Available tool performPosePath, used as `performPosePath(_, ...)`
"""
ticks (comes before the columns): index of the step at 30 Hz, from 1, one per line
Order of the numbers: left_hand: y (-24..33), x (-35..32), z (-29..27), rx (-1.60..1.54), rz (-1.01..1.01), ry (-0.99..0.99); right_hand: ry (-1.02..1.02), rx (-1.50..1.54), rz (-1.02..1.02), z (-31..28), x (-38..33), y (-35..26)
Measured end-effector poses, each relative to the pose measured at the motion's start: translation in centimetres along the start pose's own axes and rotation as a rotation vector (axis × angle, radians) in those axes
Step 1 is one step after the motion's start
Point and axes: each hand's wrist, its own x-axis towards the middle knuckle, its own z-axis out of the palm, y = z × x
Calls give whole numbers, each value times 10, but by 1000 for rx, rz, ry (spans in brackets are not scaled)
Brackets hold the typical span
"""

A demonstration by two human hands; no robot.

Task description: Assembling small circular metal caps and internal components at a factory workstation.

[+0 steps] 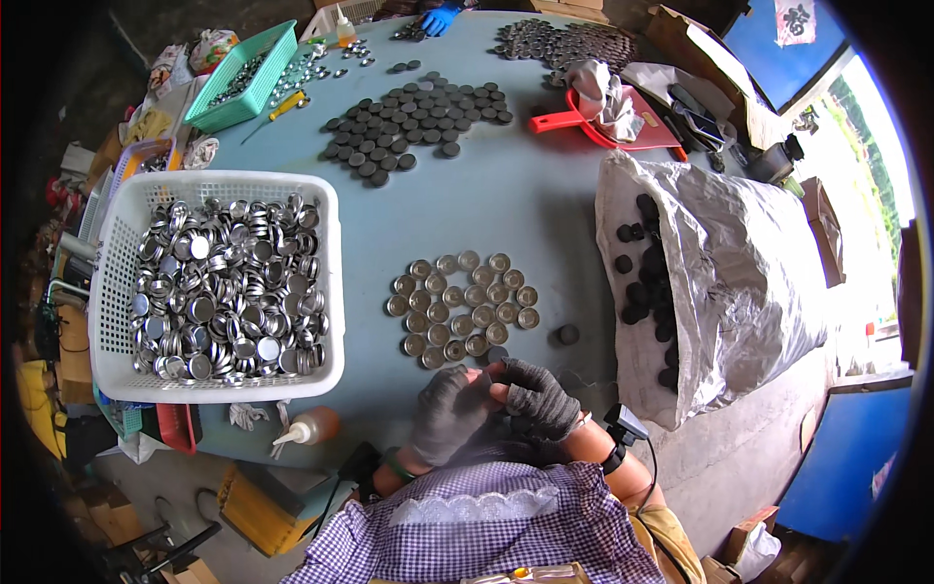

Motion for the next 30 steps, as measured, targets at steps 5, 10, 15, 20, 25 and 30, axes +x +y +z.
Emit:
performPosePath(5, -8, 1, 6, 65, 45, 66, 164, -521, -541, -24, 20, -7)
performPosePath(10, -16, 0, 6, 101, 85, 112, 524, -1207, -678, -57, 50, -14)
performPosePath(15, -16, 2, 2, 99, 85, 129, 578, -1524, -528, -64, 68, -1)
performPosePath(20, -16, 2, 0, 105, 86, 124, 540, -1565, -507, -80, 72, -4)
performPosePath(25, -11, -1, 1, 89, 113, 97, 757, -1825, -632, -112, 65, -51)
performPosePath(30, -18, -4, 7, 109, 191, 188, 641, -1462, -156, -93, 35, -49)
